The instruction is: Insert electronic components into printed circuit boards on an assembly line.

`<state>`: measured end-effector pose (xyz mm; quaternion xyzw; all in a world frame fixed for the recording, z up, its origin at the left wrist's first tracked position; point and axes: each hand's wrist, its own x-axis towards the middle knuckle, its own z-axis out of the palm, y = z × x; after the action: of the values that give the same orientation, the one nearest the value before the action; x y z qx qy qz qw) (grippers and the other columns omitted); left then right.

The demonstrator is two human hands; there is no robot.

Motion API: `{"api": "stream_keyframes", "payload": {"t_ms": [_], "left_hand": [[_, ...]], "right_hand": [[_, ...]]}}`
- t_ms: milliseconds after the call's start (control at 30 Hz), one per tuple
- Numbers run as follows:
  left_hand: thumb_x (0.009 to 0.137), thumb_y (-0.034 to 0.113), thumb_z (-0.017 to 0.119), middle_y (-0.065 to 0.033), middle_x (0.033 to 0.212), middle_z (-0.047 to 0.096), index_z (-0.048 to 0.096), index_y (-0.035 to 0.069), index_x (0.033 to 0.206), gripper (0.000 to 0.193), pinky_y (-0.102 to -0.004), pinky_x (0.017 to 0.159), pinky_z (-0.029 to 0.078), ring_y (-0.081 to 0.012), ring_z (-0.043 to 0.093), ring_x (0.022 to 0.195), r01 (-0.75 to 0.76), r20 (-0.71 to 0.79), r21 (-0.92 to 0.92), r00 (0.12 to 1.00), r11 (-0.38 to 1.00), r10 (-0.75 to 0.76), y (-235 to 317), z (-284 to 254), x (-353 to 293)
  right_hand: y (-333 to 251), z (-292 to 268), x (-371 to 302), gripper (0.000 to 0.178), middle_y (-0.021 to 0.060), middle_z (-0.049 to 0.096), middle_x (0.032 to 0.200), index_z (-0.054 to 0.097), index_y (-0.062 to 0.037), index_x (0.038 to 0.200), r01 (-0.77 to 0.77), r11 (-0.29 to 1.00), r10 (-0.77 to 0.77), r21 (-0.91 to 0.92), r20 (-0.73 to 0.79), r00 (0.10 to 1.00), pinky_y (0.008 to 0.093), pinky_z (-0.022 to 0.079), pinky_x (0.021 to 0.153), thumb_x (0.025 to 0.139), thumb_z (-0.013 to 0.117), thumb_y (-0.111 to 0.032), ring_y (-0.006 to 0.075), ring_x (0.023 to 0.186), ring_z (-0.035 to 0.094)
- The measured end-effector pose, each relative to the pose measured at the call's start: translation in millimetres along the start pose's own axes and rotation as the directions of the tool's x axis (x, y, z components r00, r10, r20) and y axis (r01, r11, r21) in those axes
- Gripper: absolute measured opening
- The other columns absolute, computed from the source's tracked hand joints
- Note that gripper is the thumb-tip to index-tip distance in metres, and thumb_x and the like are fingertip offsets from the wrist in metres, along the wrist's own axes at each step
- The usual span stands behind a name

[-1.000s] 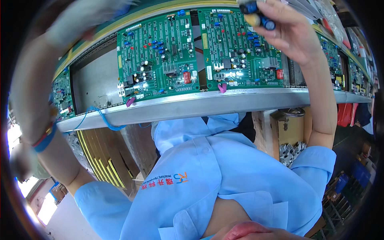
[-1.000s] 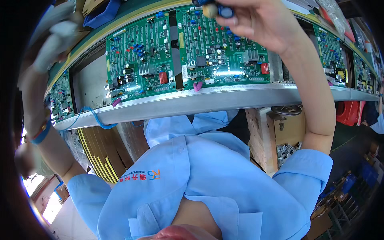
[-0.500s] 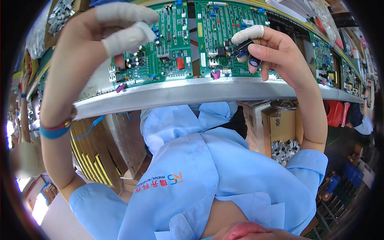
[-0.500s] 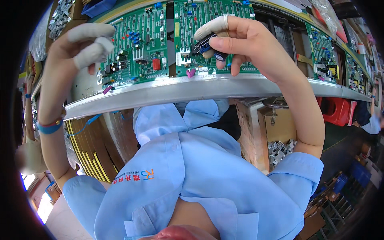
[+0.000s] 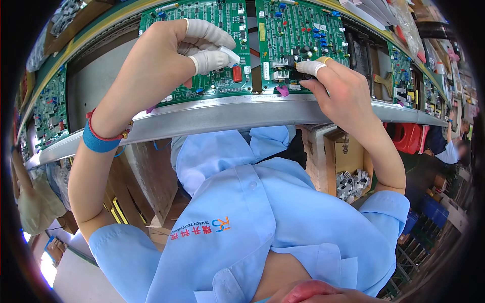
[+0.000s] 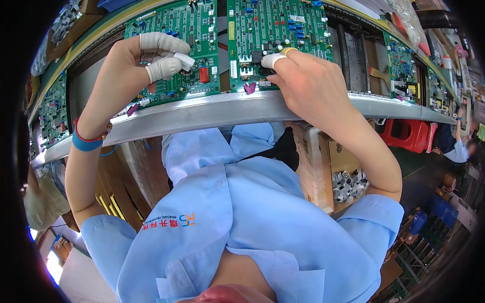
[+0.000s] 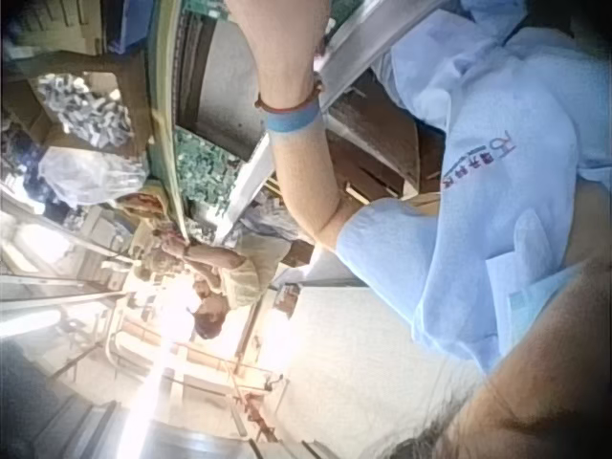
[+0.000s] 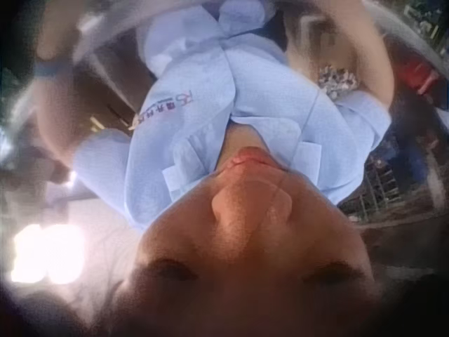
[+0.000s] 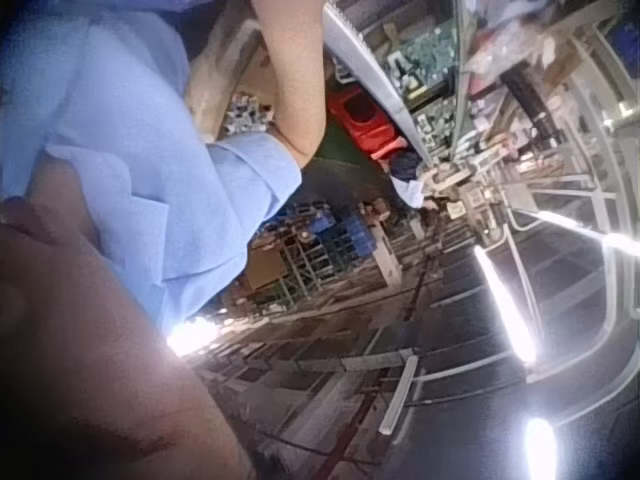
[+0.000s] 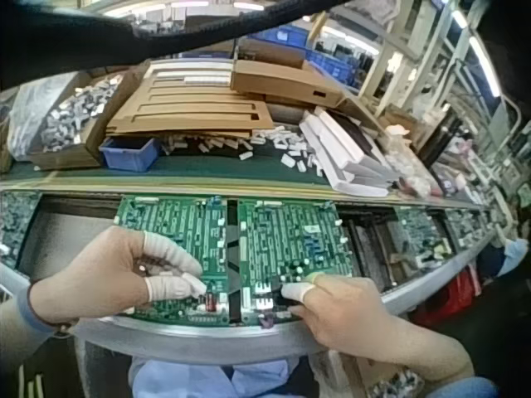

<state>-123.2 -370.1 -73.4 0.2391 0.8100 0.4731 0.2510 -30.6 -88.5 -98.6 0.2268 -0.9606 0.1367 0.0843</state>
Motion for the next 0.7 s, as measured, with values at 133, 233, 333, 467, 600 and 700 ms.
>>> {"api": "stream_keyframes", "payload": {"t_ms": [133,233,333,467,600,700], "left_hand": [[0.089,0.016,0.071,0.0000,0.097,0.073,0.070,0.005,0.112,0.025,-0.0175,0.055,0.042,-0.0028,0.063,0.080,0.013,-0.005,-0.020,1.000,1.000,-0.013,-3.8,-1.8,-1.4],[0.089,0.017,0.071,-0.0002,0.097,0.073,0.069,0.005,0.113,0.027,-0.0175,0.055,0.043,-0.0029,0.063,0.082,0.011,-0.014,0.007,1.000,1.000,-0.011,-3.4,-2.4,-3.6],[0.089,0.017,0.071,-0.0009,0.097,0.072,0.069,0.005,0.114,0.027,-0.0174,0.056,0.043,-0.0031,0.063,0.083,-0.015,-0.026,0.027,1.000,1.000,0.015,-5.8,-2.3,-4.2],[0.089,0.016,0.071,-0.0015,0.098,0.072,0.069,0.005,0.113,0.027,-0.0168,0.056,0.042,-0.0030,0.062,0.085,-0.111,-0.016,0.032,0.994,0.993,0.111,-17.5,-1.8,-0.1],[0.089,0.015,0.071,-0.0017,0.098,0.072,0.068,0.004,0.112,0.026,-0.0177,0.060,0.044,-0.0042,0.062,0.086,-0.160,-0.014,0.032,0.987,0.987,0.161,-6.6,1.9,-0.6],[0.090,0.015,0.071,-0.0025,0.098,0.071,0.068,0.003,0.111,0.025,-0.0210,0.070,0.049,-0.0072,0.063,0.088,-0.050,-0.019,0.024,0.999,0.998,0.050,-3.8,2.2,-0.7]], "right_hand": [[-4.4,-2.2,2.7,0.018,0.0076,0.062,0.082,0.067,-0.0051,0.095,0.042,0.998,-0.041,-0.045,0.023,0.999,0.0367,0.051,0.058,0.080,0.072,-0.012,0.0265,0.073,0.065],[-5.5,-3.5,4.4,0.018,0.0076,0.062,0.082,0.067,-0.0046,0.095,0.050,0.997,-0.048,-0.066,0.026,0.999,0.0359,0.052,0.059,0.080,0.071,-0.012,0.0261,0.073,0.065],[-5.2,-2.7,4.9,0.017,0.0077,0.062,0.081,0.066,-0.0044,0.095,0.062,0.996,-0.060,-0.062,0.036,0.998,0.0357,0.051,0.059,0.080,0.071,-0.013,0.0261,0.072,0.065],[-5.7,-2.8,6.7,0.016,0.0077,0.060,0.078,0.065,-0.0044,0.092,0.078,0.992,-0.080,-0.104,-0.015,0.997,0.0367,0.050,0.058,0.080,0.072,-0.012,0.0264,0.071,0.064],[-5.0,-7.6,2.1,0.015,0.0078,0.059,0.077,0.064,-0.0042,0.090,0.072,0.994,-0.072,-0.083,0.006,0.997,0.0370,0.050,0.058,0.080,0.072,-0.012,0.0265,0.071,0.064],[-3.8,-0.3,6.4,0.015,0.0079,0.059,0.078,0.063,-0.0041,0.089,0.083,0.993,-0.081,-0.082,0.027,0.996,0.0367,0.050,0.058,0.080,0.072,-0.012,0.0266,0.071,0.064]]}}
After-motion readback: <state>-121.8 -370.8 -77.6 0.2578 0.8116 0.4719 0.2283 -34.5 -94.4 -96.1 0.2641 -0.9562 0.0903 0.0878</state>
